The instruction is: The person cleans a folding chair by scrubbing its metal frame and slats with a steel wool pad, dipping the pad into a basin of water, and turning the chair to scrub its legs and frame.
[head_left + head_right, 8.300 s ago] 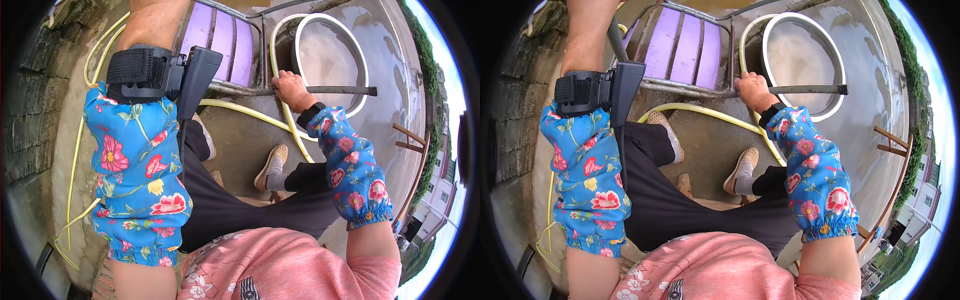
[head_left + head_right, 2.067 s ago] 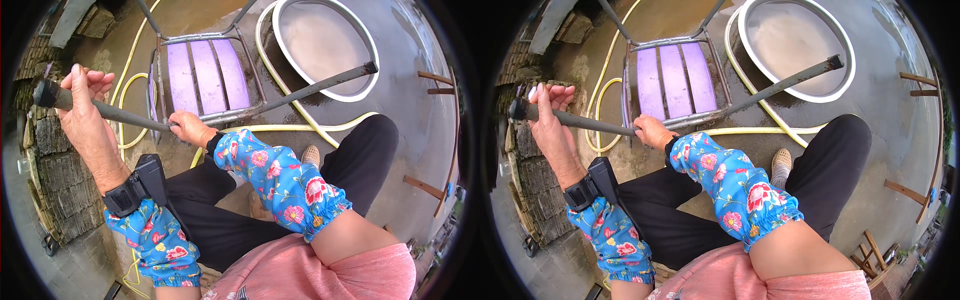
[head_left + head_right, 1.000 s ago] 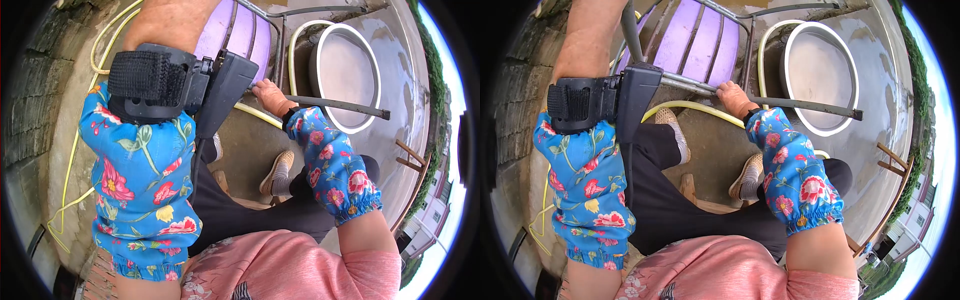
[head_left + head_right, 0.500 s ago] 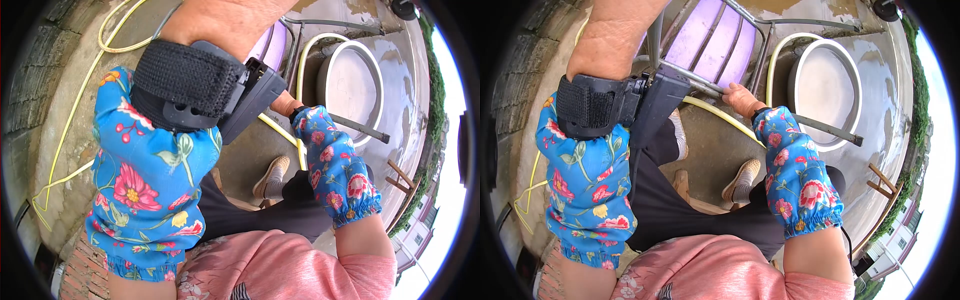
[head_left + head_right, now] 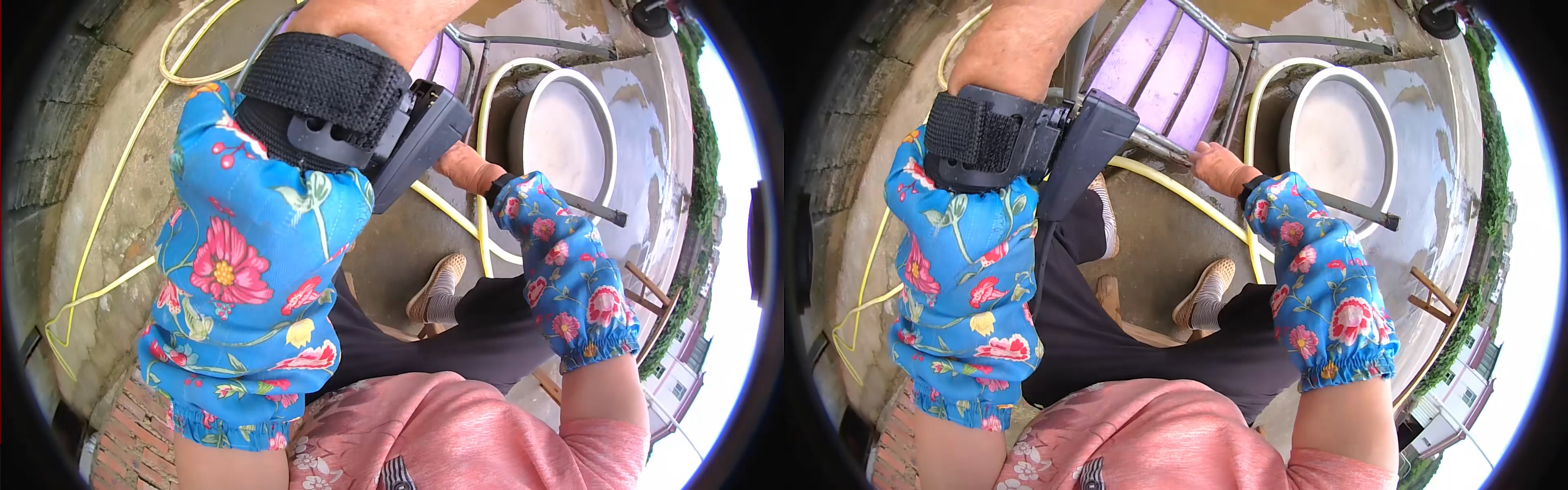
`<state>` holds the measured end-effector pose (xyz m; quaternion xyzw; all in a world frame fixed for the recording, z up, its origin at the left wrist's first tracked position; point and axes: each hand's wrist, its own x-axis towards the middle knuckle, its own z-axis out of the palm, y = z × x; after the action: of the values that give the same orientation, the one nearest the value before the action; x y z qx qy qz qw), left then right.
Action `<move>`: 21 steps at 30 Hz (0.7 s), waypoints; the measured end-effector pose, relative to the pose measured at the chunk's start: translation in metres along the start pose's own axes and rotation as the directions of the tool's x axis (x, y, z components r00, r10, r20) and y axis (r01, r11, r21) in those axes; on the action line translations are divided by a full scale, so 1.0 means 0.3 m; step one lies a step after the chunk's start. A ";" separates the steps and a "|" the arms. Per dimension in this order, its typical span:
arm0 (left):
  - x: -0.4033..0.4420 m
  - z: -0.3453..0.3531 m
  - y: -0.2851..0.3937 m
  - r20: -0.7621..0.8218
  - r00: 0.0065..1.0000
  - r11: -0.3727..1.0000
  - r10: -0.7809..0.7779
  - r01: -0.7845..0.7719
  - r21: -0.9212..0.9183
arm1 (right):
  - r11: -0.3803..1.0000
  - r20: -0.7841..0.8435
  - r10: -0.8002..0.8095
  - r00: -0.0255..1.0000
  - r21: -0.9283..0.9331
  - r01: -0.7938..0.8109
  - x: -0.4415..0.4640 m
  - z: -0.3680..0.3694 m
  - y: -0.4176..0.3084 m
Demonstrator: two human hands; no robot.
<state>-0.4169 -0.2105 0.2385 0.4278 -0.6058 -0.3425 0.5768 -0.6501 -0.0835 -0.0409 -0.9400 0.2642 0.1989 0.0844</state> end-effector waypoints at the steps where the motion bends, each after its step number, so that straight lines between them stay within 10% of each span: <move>1: 0.001 0.001 0.001 0.000 1.000 1.000 0.005 -0.005 -0.002 | 1.000 -0.154 0.015 0.988 0.028 -0.011 0.040 0.068 -0.009; 4: 0.007 0.003 -0.005 0.006 1.000 1.000 -0.002 0.002 -0.005 | 0.995 -0.278 0.075 0.958 0.085 -0.054 0.129 0.105 -0.019; 10: 0.011 0.032 0.000 -0.006 0.999 0.999 -0.033 0.033 0.010 | 0.952 0.171 0.306 0.936 -0.041 -0.304 -0.049 -0.050 -0.045; 21: 0.083 0.021 -0.057 0.035 0.996 0.989 -0.080 0.075 0.123 | 0.864 -0.042 0.490 0.871 -0.106 -0.491 -0.886 -0.531 0.103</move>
<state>-0.4203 -0.2405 0.2325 0.4786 -0.6198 -0.3356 0.5236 -0.8217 -0.0286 0.2130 -0.8465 0.4832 0.2220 -0.0241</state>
